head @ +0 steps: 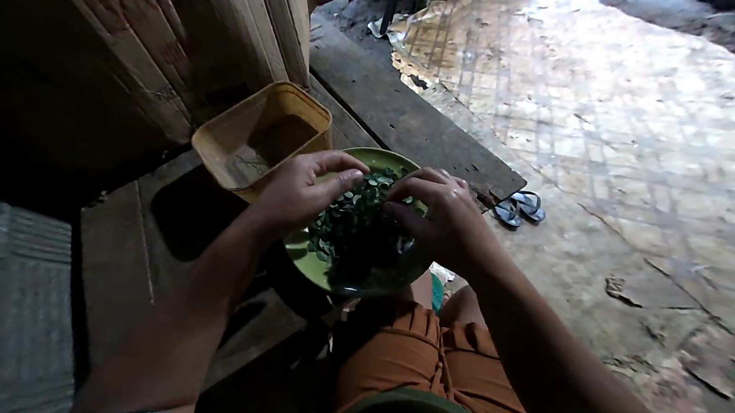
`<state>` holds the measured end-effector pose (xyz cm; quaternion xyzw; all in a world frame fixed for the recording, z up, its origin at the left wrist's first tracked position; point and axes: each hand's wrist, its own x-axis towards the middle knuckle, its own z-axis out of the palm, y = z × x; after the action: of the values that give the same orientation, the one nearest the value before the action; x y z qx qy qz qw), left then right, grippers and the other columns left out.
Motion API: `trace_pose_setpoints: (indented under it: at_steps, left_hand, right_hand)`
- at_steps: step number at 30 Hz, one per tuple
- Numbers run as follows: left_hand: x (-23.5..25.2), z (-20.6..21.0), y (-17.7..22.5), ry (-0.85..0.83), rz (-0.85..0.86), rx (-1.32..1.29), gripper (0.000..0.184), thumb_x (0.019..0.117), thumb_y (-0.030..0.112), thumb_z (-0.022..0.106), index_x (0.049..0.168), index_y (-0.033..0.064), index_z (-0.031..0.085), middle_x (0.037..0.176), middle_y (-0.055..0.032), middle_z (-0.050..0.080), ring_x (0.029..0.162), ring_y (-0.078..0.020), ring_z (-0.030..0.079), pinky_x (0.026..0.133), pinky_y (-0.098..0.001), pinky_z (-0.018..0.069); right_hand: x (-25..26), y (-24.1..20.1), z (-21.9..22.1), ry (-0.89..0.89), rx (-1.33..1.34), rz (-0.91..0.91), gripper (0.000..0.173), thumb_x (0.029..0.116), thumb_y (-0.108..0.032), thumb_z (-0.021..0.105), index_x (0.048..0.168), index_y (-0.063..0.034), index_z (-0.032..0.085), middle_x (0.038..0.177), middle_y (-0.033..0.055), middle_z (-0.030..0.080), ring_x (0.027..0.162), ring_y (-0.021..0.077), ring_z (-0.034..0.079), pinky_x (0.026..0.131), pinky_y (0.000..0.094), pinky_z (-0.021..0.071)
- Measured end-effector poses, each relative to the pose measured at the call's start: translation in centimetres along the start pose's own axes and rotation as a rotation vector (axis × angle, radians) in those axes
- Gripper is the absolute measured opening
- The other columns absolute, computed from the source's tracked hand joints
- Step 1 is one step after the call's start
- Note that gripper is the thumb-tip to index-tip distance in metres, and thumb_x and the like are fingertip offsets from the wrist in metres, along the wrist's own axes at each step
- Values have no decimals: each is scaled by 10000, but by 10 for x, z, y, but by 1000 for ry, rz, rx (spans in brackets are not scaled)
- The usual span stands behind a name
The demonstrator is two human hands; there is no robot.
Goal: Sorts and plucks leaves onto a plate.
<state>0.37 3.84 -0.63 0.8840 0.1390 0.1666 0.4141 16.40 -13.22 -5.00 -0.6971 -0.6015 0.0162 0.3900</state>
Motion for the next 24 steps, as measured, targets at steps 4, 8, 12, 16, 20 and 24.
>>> trace_pose_setpoints:
  at_steps: [4, 8, 12, 16, 20, 24]
  left_hand:
    - [0, 17, -1, -148, 46, -217, 271, 971, 171, 674, 1220, 64, 685, 1105, 7, 710, 1011, -34, 665, 915, -239, 557]
    - [0, 28, -2, -80, 55, -258, 145, 936, 43, 691, 1080, 49, 680, 917, 26, 707, 815, -5, 664, 757, -187, 568]
    - [-1, 29, -1, -69, 27, -305, 97, 928, 3, 678, 1011, 50, 659, 869, 25, 677, 779, -6, 643, 726, -179, 555]
    - [0, 26, -2, -76, -11, -300, 91, 931, 15, 676, 1015, 50, 669, 880, 8, 682, 787, -31, 649, 725, -194, 557]
    - [0, 21, 1, -31, -69, -359, 95, 927, -12, 661, 988, 61, 655, 842, 22, 666, 726, -14, 621, 655, -163, 528]
    - [0, 17, 3, 6, -103, -337, 97, 924, -16, 665, 987, 57, 650, 851, 10, 667, 729, -33, 634, 662, -182, 547]
  right_hand:
    - [-2, -1, -4, 43, 50, 5, 121, 939, -211, 691, 994, -133, 765, 1024, 20, 712, 1034, 216, 644, 943, 546, 442]
    - [-2, -1, -2, 72, 53, -7, 119, 941, -213, 692, 992, -128, 759, 1007, 18, 709, 1000, 196, 643, 936, 515, 444]
    - [-2, -1, 0, 95, 74, -2, 111, 942, -212, 690, 990, -141, 762, 978, 4, 701, 982, 172, 644, 947, 515, 443]
    - [-4, 1, -6, 95, 72, 35, 131, 956, -207, 680, 1003, -116, 761, 1017, 25, 716, 1024, 191, 650, 969, 522, 442]
    - [-7, 5, -13, 95, 101, 81, 128, 951, -191, 690, 996, -85, 747, 1024, 60, 699, 1025, 207, 647, 986, 542, 432]
    - [-9, 10, -18, 101, 109, 101, 136, 954, -181, 686, 1013, -77, 750, 1059, 66, 706, 1046, 212, 655, 989, 551, 447]
